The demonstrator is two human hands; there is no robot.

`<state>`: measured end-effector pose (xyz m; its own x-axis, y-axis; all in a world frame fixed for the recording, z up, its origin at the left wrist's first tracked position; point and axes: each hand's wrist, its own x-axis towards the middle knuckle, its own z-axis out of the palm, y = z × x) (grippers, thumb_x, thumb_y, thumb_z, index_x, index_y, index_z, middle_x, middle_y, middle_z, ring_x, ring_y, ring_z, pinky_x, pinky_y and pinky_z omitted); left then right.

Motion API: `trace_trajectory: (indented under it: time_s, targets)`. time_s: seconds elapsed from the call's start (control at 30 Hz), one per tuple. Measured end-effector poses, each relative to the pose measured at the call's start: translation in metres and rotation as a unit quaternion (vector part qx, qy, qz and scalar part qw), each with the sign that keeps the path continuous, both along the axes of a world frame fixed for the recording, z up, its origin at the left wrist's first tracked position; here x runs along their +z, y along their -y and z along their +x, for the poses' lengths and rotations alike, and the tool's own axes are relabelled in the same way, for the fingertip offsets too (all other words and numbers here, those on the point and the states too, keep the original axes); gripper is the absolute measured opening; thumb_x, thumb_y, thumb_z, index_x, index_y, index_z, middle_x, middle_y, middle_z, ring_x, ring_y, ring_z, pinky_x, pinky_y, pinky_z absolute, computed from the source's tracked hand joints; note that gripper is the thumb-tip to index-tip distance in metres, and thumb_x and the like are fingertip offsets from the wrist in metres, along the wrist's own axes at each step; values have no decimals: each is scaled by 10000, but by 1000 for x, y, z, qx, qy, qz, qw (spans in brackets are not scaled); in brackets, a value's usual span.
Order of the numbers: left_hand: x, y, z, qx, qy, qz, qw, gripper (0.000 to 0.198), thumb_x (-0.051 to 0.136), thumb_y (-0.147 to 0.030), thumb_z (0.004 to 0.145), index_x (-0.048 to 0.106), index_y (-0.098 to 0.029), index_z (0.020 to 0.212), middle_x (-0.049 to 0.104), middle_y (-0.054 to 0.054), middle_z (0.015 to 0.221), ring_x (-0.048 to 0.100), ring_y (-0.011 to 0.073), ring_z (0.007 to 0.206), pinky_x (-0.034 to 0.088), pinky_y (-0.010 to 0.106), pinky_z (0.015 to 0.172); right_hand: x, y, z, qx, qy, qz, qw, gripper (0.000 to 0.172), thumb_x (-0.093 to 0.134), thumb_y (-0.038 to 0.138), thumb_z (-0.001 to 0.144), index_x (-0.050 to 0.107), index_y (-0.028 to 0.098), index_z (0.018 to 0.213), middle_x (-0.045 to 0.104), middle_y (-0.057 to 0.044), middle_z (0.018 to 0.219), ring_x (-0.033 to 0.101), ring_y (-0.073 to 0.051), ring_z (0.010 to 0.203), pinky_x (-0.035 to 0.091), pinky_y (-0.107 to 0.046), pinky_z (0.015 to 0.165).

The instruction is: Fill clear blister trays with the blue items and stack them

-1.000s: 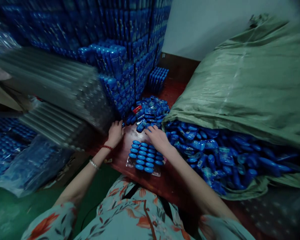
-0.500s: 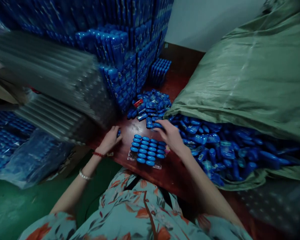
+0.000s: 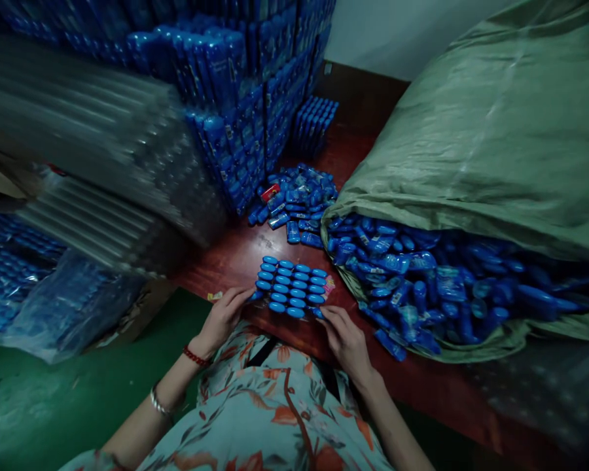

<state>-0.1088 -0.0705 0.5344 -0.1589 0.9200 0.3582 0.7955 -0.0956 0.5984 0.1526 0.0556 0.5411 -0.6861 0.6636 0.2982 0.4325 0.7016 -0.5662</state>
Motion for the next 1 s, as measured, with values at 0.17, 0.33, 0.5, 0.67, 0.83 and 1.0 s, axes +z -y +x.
trace_trajectory:
  time_s: [0.17, 0.33, 0.5, 0.67, 0.83, 1.0]
  targets:
    - [9, -14, -13, -146, -162, -46, 975, 449, 298, -80, 908, 394, -200, 1330, 586, 108, 1096, 559, 179, 957, 494, 291, 799, 19, -13, -9, 91, 183, 121, 971, 313, 371, 81, 890, 587, 173, 1098, 615, -82, 921, 595, -168, 836, 486, -285, 711]
    - [22, -27, -14, -224, -247, -98, 938, 380, 343, -88, 896, 477, -167, 1243, 598, 115, 1046, 530, 200, 967, 462, 318, 838, 35, -11, -33, 114, 310, 197, 923, 252, 475, 56, 834, 630, 174, 994, 639, -88, 905, 594, -206, 852, 431, -322, 726]
    - [28, -31, -31, -187, -240, -71, 950, 381, 414, -179, 900, 478, -227, 1273, 561, 125, 1107, 518, 207, 917, 447, 347, 791, 61, -27, -38, 120, 313, 168, 927, 175, 500, 209, 877, 637, 206, 986, 655, -66, 855, 607, -201, 809, 406, -300, 686]
    - [39, -111, -46, -26, -104, -95, 990, 299, 346, -214, 936, 590, -151, 1097, 564, 99, 984, 541, 156, 901, 453, 249, 785, 74, -88, -91, 20, 273, 86, 958, 281, 346, 322, 952, 577, 236, 1086, 646, -55, 966, 612, -165, 871, 425, -245, 691]
    - [37, -218, -39, 14, -159, -218, 963, 242, 422, -137, 880, 589, -107, 1052, 576, 150, 1086, 553, 222, 1019, 446, 311, 864, 46, -122, -175, -13, 355, 70, 932, 324, 519, 224, 846, 528, 61, 1127, 616, -204, 1054, 583, -276, 998, 454, -324, 760]
    - [25, -248, -33, 1, -155, -257, 954, 216, 453, -117, 851, 584, -62, 1013, 598, 205, 1055, 566, 281, 1044, 458, 372, 857, 32, -126, -194, -17, 352, 43, 935, 284, 478, 105, 822, 541, -8, 1075, 626, -250, 1004, 596, -276, 991, 449, -335, 812]
